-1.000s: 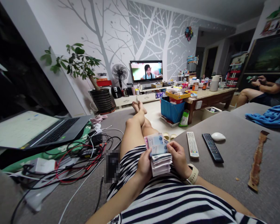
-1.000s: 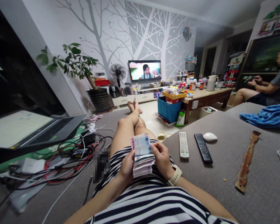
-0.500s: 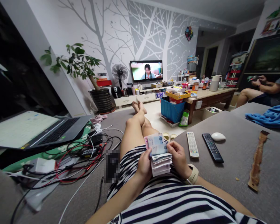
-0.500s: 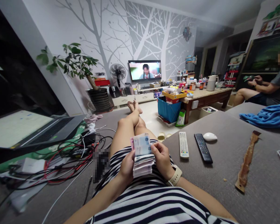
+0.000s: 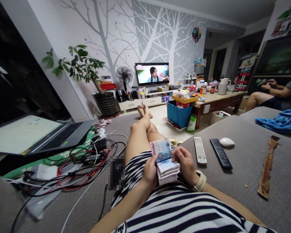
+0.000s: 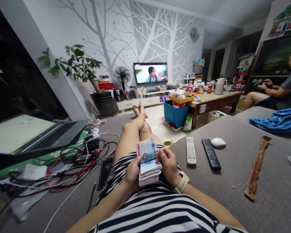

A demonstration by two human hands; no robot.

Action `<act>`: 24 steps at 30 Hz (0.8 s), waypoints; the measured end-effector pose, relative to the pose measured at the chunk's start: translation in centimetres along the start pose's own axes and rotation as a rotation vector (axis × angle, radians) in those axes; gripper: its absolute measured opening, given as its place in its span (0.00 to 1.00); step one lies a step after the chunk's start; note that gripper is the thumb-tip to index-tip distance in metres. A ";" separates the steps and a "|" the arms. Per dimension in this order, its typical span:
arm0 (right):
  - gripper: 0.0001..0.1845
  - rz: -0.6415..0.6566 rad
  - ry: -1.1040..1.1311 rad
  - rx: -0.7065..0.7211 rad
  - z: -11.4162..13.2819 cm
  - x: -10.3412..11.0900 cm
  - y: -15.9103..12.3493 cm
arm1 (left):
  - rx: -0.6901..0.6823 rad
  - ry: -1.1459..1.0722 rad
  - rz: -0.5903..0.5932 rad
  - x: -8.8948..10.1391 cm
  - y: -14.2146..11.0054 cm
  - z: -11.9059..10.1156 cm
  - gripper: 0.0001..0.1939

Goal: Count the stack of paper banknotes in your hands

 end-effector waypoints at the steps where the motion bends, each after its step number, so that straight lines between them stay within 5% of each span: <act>1: 0.18 -0.011 -0.019 0.000 0.0 0.0 0.1 | 0.000 0.012 -0.003 0.0 -0.1 -0.1 0.08; 24: 0.16 -0.016 -0.098 -0.011 -0.2 0.3 0.3 | 0.014 -0.001 -0.070 0.2 0.2 -0.1 0.08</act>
Point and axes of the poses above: each hand's wrist, its own y-axis towards the middle knuckle, its own x-axis out of the back of the hand, z = x × y, the point moved 2 cm from there along y, towards the middle knuckle, and after that the axes turned 5 degrees about -z, right-handed, at the moved point
